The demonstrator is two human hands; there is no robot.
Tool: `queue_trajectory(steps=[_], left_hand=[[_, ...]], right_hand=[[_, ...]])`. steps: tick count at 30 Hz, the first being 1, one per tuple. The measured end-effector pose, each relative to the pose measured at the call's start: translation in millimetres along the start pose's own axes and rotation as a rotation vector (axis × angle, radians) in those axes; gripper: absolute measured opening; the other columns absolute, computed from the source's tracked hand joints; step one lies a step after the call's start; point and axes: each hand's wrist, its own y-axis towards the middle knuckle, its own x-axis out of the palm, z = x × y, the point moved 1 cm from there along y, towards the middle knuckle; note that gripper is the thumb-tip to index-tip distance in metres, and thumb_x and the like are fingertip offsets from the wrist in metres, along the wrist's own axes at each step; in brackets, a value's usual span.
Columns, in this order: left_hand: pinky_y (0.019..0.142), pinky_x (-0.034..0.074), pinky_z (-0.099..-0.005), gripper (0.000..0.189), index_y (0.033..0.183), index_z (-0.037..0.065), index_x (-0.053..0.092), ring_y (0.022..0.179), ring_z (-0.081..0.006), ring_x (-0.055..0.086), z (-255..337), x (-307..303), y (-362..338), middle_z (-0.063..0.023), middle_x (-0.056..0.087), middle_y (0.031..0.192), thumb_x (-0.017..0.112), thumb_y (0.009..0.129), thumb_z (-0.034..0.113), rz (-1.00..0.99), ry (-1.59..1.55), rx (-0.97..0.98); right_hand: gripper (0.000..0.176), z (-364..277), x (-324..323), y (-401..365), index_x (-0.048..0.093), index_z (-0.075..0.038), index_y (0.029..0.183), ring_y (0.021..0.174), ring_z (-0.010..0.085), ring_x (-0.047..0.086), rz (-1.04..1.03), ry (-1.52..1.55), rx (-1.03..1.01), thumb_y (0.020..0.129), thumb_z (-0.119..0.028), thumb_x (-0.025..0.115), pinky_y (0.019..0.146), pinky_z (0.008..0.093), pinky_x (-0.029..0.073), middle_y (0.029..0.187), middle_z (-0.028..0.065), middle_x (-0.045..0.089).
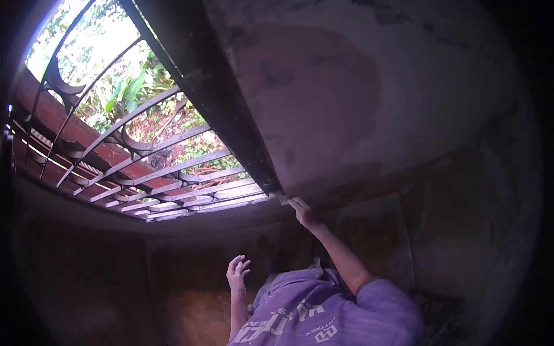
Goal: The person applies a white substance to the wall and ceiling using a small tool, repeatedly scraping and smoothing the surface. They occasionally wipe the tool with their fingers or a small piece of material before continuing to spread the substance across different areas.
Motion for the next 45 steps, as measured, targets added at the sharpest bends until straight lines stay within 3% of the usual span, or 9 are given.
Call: queue_trajectory(steps=[6, 15, 23, 30, 32, 37, 40, 42, 45], left_hand=[[0.080, 0.052, -0.0283, 0.032, 0.131, 0.003, 0.053, 0.112, -0.0228, 0.065, 4, -5, 7, -0.0109, 0.059, 0.130, 0.050, 0.101, 0.015, 0.002, -0.006, -0.002], [0.080, 0.052, -0.0289, 0.029, 0.126, 0.003, 0.057, 0.109, -0.0208, 0.065, 24, -9, 25, -0.0096, 0.062, 0.127, 0.053, 0.100, 0.014, -0.083, 0.028, 0.032], [0.080, 0.051, -0.0274, 0.030, 0.127, 0.003, 0.055, 0.109, -0.0207, 0.065, 53, -18, 44, -0.0098, 0.062, 0.127, 0.054, 0.100, 0.015, -0.183, 0.089, 0.157], [0.079, 0.052, -0.0271, 0.026, 0.124, 0.003, 0.057, 0.107, -0.0199, 0.066, 70, -12, 59, -0.0098, 0.063, 0.124, 0.053, 0.100, 0.010, -0.257, 0.059, 0.206], [0.079, 0.052, -0.0272, 0.026, 0.125, 0.003, 0.057, 0.107, -0.0200, 0.066, 68, -12, 62, -0.0098, 0.063, 0.124, 0.053, 0.100, 0.010, -0.272, 0.054, 0.195], [0.078, 0.052, -0.0267, 0.031, 0.128, 0.002, 0.054, 0.106, -0.0204, 0.066, 59, -17, 74, -0.0102, 0.062, 0.126, 0.054, 0.100, 0.016, -0.337, 0.085, 0.166], [0.079, 0.052, -0.0268, 0.031, 0.128, 0.002, 0.054, 0.107, -0.0207, 0.066, 59, -15, 79, -0.0105, 0.062, 0.127, 0.054, 0.100, 0.016, -0.371, 0.113, 0.154], [0.079, 0.052, -0.0267, 0.031, 0.128, 0.002, 0.054, 0.107, -0.0208, 0.066, 64, -15, 80, -0.0112, 0.062, 0.127, 0.053, 0.100, 0.014, -0.386, 0.129, 0.162], [0.078, 0.052, -0.0266, 0.031, 0.128, 0.002, 0.054, 0.107, -0.0208, 0.066, 66, -9, 84, -0.0116, 0.062, 0.127, 0.052, 0.099, 0.014, -0.407, 0.135, 0.170]], right_hand=[[0.026, -31, -58, 68, 0.070, -0.008, 0.097, 0.093, 0.0336, 0.060, 0.215, -0.384, -0.112, 0.074, 0.001, 0.063, 0.083, 0.0463, 0.051, 0.102, 0.0106, 0.063], [0.023, 68, 37, -49, 0.066, -0.003, 0.099, 0.092, 0.0385, 0.060, -0.409, -0.014, 0.345, 0.077, 0.002, 0.061, 0.080, 0.0463, 0.049, 0.099, 0.0169, 0.063], [0.016, -104, -134, 126, 0.067, -0.004, 0.106, 0.089, 0.0315, 0.066, 0.434, -0.309, -0.126, 0.090, -0.003, 0.063, 0.078, 0.0414, 0.053, 0.100, 0.0149, 0.066], [0.028, -139, -210, 265, 0.059, 0.004, 0.120, 0.089, 0.0272, 0.065, 1.222, -0.009, 0.045, 0.094, -0.008, 0.059, 0.084, 0.0351, 0.051, 0.100, 0.0145, 0.065], [0.026, -140, -188, 256, 0.062, 0.003, 0.117, 0.090, 0.0282, 0.066, 1.061, -0.350, -0.023, 0.092, -0.005, 0.061, 0.084, 0.0359, 0.052, 0.099, 0.0155, 0.066], [0.027, -169, -194, 247, 0.066, -0.001, 0.109, 0.080, 0.0285, 0.065, 0.404, -0.298, -0.445, 0.083, 0.002, 0.064, 0.070, 0.0333, 0.052, 0.092, 0.0133, 0.064], [0.024, -167, -242, 256, 0.066, -0.001, 0.106, 0.080, 0.0289, 0.065, 0.814, -0.477, -0.415, 0.082, 0.000, 0.067, 0.070, 0.0336, 0.053, 0.091, 0.0139, 0.064], [0.017, -176, -270, 277, 0.064, 0.002, 0.104, 0.079, 0.0289, 0.065, 1.134, -0.156, -0.061, 0.089, -0.007, 0.064, 0.073, 0.0364, 0.051, 0.093, 0.0163, 0.065], [0.022, -177, -250, 306, 0.063, 0.001, 0.106, 0.080, 0.0309, 0.063, 1.104, -0.145, -0.154, 0.086, -0.008, 0.065, 0.073, 0.0399, 0.050, 0.089, 0.0153, 0.062]])
